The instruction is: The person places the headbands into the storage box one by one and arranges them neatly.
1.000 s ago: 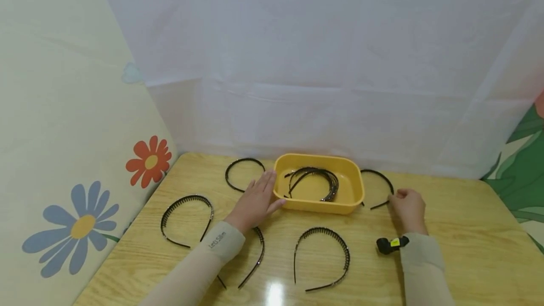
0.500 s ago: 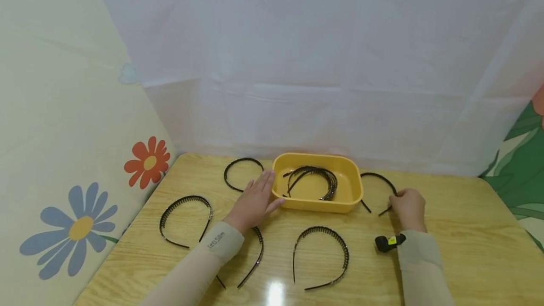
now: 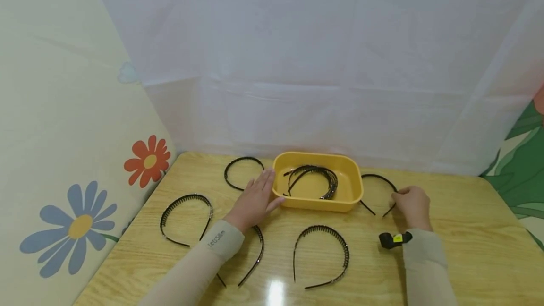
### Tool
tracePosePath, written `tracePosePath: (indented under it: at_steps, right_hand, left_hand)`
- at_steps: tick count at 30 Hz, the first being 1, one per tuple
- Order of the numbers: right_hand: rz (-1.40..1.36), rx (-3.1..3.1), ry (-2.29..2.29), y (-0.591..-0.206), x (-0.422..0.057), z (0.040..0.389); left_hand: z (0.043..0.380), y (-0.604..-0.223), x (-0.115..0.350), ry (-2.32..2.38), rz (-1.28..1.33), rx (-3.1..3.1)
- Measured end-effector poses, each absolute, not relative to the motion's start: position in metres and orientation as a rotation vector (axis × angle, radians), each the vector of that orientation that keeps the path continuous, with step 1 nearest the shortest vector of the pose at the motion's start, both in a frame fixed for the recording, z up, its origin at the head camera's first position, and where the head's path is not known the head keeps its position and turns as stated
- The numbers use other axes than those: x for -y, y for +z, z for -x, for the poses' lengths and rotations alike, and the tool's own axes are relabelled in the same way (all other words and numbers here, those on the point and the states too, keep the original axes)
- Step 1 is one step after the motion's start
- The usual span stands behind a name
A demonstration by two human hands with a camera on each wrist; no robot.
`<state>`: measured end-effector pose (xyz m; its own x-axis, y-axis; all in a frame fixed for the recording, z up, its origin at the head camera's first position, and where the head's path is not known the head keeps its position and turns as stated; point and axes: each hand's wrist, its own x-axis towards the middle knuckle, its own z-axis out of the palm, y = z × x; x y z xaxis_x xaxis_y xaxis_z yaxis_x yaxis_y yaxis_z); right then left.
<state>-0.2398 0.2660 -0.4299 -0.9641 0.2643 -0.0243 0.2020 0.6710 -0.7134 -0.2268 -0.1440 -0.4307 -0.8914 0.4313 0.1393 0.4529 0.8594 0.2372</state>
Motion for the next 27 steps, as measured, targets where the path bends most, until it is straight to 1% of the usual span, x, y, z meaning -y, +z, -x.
tracePosePath:
  at_steps: [6,16,27]
  right_hand:
    - [0.387,2.761,1.310,-0.426,-0.272,0.239]
    - [0.450,2.615,1.771,-0.417,-0.283,0.241]
    - [0.547,2.416,1.801,-0.408,-0.278,0.242]
  left_hand:
    - [0.226,-0.429,0.143,-0.407,0.708,2.941]
    - [0.226,-0.429,0.143,-0.409,0.702,2.952]
    - [0.226,-0.429,0.143,-0.411,0.708,2.946]
